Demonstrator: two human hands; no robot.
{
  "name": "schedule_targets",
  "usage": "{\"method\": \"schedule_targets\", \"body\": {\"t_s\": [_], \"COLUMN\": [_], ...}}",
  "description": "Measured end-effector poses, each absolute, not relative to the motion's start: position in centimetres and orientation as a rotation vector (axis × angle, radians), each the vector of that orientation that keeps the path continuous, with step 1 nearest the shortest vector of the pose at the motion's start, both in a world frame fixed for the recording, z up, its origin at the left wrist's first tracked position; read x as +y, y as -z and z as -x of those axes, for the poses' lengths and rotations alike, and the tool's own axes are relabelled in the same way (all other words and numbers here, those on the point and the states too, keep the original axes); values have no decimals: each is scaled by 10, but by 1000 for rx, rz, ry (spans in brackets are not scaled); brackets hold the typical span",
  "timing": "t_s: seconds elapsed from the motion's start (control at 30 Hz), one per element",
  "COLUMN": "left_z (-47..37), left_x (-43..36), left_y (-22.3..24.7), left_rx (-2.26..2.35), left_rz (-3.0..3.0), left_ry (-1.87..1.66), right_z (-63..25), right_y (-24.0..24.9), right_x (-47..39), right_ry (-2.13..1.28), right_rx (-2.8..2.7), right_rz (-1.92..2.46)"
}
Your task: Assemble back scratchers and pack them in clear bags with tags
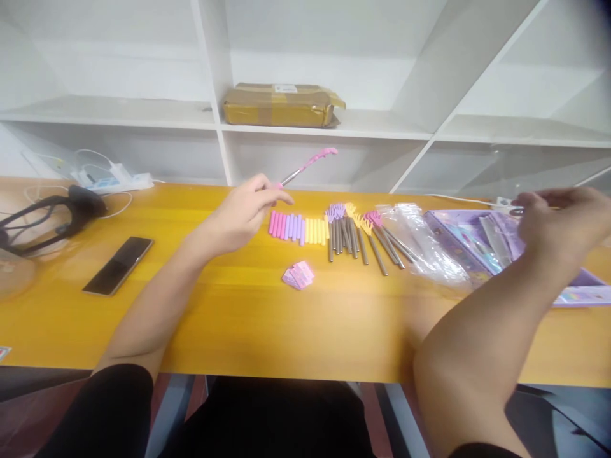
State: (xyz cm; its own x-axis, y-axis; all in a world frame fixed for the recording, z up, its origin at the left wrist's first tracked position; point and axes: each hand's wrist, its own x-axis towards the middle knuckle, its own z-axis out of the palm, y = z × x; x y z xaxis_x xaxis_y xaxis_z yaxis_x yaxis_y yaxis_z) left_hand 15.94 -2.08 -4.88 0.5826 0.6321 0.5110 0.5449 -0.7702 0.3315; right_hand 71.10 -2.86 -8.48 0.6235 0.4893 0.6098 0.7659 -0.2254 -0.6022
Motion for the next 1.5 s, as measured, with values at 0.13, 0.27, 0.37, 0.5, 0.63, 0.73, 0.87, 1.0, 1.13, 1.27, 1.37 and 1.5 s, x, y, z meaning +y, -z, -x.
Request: {"method": "schedule_targets", "body": {"t_s": [0.13,0.27,0.37,0.5,0.63,0.73,0.87,1.0,1.13,1.27,1.37,1.5], "left_z": [-162,-166,-172,-179,-182,-186,-193,-193,-193,-200,-202,-193], "left_x": [-21,-18,-14,-14,-19,-23,-27,-30,-33,-37,-39,-33], "left_y": [49,55,62,69,71,72,74,70,70,70,69,65], "left_rx": [1002,1039,1013,809,654,612,628,695,718,726,743,712], "left_rz": [-2645,-2562,-2464,-2278,-2133,-2037,-1923,-1940,-1970,-2051,-2086,-1931], "left_ry": [-884,-835,-837,-787,-640,-690,-869,-980,-970,-952,-983,-1198], "right_z": [-664,-603,-557,-494,-440,-416,-409,-415,-412,-404,-405,-420], "right_y": [57,32,23,24,39,52,55,52,58,68,71,59], "right_x": [-36,-46,-50,-56,-59,-58,-56,-51,-45,-39,-33,-34], "right_ry": [97,-41,-141,-391,-627,-723,-616,-708,-941,-1019,-994,-842], "right_rx": [-860,-1171,-1368,-1574,-1656,-1742,-1776,-1652,-1643,-1600,-1508,-1283], "right_rz": [1604,1270,1080,931,759,723,741,895,934,882,837,755]}}
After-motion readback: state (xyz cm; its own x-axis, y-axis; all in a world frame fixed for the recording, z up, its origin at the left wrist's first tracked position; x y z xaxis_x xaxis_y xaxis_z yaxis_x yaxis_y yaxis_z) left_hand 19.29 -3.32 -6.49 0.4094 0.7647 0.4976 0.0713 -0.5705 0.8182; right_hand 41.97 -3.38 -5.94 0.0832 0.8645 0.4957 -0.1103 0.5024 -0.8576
